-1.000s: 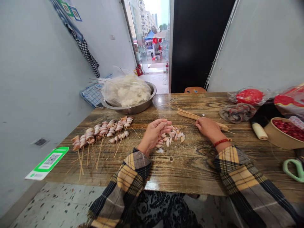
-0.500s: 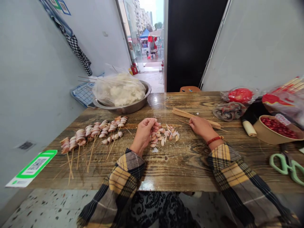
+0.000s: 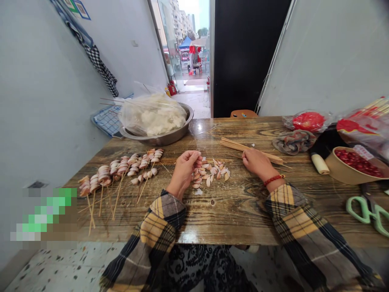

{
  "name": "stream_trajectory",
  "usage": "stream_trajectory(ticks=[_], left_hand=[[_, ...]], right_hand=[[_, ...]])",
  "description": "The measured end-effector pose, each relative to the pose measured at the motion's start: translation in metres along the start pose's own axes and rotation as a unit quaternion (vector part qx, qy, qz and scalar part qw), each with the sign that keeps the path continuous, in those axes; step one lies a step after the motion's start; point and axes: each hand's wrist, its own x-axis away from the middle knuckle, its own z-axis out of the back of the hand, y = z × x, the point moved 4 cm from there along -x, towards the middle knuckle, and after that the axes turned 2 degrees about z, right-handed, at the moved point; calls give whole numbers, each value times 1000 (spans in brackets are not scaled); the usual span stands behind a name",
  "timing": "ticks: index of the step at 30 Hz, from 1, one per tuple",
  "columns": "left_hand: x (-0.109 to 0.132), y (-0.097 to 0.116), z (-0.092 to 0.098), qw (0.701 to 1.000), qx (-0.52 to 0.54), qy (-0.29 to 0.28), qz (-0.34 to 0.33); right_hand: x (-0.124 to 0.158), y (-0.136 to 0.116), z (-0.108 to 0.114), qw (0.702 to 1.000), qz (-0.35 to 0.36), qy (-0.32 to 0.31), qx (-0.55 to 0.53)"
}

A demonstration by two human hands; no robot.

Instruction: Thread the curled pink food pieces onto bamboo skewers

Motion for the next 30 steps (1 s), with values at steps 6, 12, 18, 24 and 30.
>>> stream_trajectory(ticks=[6, 12, 18, 24, 30], left_hand=[[1, -4, -2, 995, 84, -36, 43], [2, -6, -4, 990, 109, -50, 74], [7, -2, -13, 983, 126, -91, 92], [5, -5, -8, 979, 160, -59, 111], [5, -9, -12, 976, 172, -80, 112]], right_hand=[[9, -6, 25, 975, 20, 208, -78], [23, -48, 39, 945, 106, 240, -194], [32, -72, 38, 947, 138, 216, -194], [41, -89, 37, 955, 199, 165, -147], [43, -110, 34, 959, 204, 119, -155]])
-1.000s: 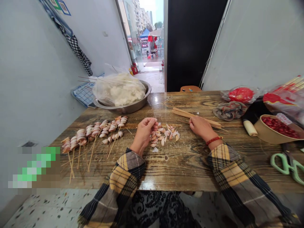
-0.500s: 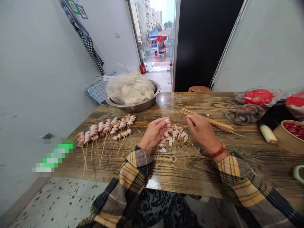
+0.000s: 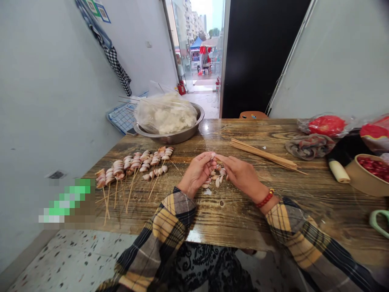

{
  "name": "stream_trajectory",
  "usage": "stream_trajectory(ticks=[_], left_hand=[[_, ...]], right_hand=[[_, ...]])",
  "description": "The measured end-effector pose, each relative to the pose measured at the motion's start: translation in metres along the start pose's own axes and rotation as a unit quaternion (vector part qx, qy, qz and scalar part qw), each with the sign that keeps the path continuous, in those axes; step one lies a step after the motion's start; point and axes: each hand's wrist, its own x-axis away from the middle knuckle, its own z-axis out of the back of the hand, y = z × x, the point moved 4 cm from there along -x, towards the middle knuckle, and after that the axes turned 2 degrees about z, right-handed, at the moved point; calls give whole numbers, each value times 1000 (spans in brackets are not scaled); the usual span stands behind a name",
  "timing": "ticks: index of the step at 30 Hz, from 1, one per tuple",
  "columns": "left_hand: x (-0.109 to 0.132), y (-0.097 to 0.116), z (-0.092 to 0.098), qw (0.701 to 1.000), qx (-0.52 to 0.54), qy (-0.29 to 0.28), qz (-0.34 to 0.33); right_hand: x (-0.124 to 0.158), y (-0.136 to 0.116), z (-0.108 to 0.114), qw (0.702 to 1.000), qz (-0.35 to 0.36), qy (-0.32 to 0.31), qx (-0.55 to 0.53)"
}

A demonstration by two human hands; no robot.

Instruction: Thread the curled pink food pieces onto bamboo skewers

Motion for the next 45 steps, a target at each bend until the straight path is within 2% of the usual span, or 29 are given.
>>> stream_trajectory(ticks=[5, 12, 16, 21, 25, 33, 38, 42, 45], left_hand=[[3, -3, -5, 997, -30, -68, 7], [9, -2, -15, 993, -48, -106, 20], [9, -3, -14, 994, -49, -98, 18], [5, -1, -4, 998, -44, -39, -7], [6, -3, -6, 997, -55, -52, 14], [9, -10, -12, 988, -136, -70, 3], [9, -15, -13, 988, -132, -80, -5], [10, -20, -14, 984, -139, -105, 21], [9, -24, -13, 984, -129, -120, 34]], right_hand=[[-5, 1, -4, 998, -24, 34, -54], [-7, 7, -7, 984, -2, 73, -164], [-4, 12, -9, 978, -17, 90, -190], [-1, 14, -9, 974, -24, 107, -198], [-1, 12, -5, 975, -32, 128, -179], [-2, 15, -5, 968, -34, 120, -218], [-1, 16, -3, 969, -46, 118, -213], [2, 19, -6, 953, -58, 91, -282], [2, 16, -5, 960, -45, 77, -266]])
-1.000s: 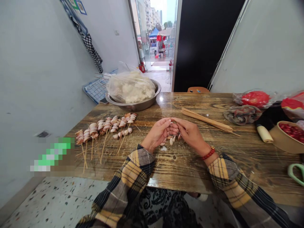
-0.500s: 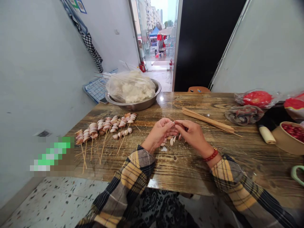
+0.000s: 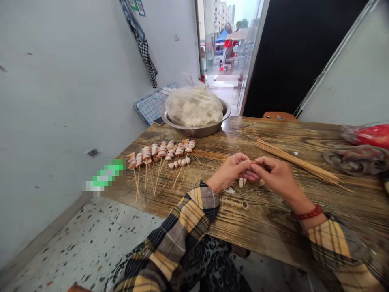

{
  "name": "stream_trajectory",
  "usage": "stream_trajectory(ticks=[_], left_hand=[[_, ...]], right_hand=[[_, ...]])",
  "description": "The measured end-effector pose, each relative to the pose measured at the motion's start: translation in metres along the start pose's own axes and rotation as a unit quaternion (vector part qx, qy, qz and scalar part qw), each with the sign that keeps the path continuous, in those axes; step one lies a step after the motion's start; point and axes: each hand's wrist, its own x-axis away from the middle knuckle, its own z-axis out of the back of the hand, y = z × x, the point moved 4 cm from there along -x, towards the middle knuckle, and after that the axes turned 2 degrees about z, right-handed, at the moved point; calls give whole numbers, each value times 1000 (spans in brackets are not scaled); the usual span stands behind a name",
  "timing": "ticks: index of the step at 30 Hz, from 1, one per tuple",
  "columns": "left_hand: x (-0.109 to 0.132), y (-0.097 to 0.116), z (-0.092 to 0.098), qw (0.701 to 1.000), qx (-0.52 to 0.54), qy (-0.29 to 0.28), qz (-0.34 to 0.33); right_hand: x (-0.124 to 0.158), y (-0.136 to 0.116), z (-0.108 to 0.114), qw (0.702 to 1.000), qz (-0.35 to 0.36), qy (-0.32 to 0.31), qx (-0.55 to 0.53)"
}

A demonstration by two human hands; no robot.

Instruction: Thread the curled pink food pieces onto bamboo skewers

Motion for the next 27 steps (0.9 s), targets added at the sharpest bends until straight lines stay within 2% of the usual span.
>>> stream_trajectory(ticks=[4, 7, 9, 15, 20, 23, 25, 27], left_hand=[[-2, -1, 0, 1000, 13, 7, -11], [-2, 2, 1, 999, 17, 34, -21], [-1, 4, 2, 998, 28, 58, -25], [-2, 3, 7, 992, 56, 110, -33], [-2, 2, 1, 997, 36, 69, -6], [-1, 10, 4, 996, -35, 78, -17], [1, 21, 13, 982, -116, 130, -65], [3, 32, 23, 957, -197, 181, -115]], right_hand=[[-1, -6, 9, 992, 37, 66, 100], [-1, -3, 18, 984, 45, 119, 127], [-1, -1, 18, 984, 55, 110, 130], [1, -10, -6, 970, 91, 7, 225], [-1, -14, -9, 960, 78, 4, 269], [-4, -10, -2, 965, 65, 24, 253], [-6, -4, 5, 969, 48, 36, 238], [-7, 4, 12, 971, 30, 35, 236]])
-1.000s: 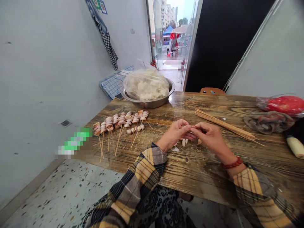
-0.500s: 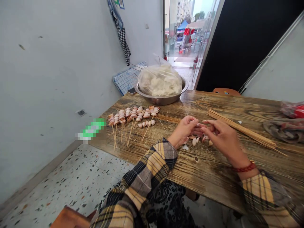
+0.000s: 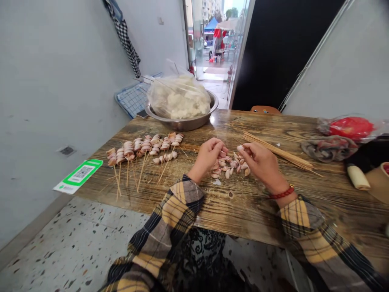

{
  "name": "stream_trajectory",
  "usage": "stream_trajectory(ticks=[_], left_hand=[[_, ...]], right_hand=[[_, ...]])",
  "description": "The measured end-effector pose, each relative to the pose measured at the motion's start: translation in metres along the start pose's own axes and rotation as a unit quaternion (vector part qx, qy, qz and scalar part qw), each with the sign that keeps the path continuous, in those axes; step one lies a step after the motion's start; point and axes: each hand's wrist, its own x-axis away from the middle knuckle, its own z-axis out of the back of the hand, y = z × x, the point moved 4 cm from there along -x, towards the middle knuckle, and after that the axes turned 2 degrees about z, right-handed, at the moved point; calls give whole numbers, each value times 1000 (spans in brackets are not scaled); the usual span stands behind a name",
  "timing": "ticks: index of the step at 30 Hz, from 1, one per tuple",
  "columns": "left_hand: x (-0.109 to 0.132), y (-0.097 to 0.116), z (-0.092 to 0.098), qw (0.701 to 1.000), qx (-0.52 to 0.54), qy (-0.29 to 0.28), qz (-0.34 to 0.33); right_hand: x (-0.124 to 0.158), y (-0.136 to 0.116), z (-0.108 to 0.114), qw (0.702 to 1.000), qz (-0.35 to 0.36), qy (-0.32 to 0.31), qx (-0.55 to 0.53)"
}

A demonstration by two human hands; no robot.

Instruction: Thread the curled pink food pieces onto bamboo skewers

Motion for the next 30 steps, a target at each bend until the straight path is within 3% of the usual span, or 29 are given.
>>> stream_trajectory(ticks=[4, 8, 11, 15, 20, 30], left_hand=[[-8, 0, 13, 982, -175, 19, -61], [-9, -6, 9, 931, -352, -20, -94], [-6, -6, 2, 890, -436, -55, -120], [-3, -9, -2, 855, -493, -97, -127], [-6, -12, 0, 848, -502, -109, -128], [-6, -7, 4, 860, -485, -116, -109]], right_hand=[[1, 22, 3, 997, -32, -61, 17], [2, 36, 1, 987, -65, -144, 19], [2, 34, 0, 985, -72, -156, 17], [3, 12, -7, 986, -44, -161, 3], [4, -8, -18, 980, -11, -195, 49], [4, 18, -14, 971, -26, -234, 32]])
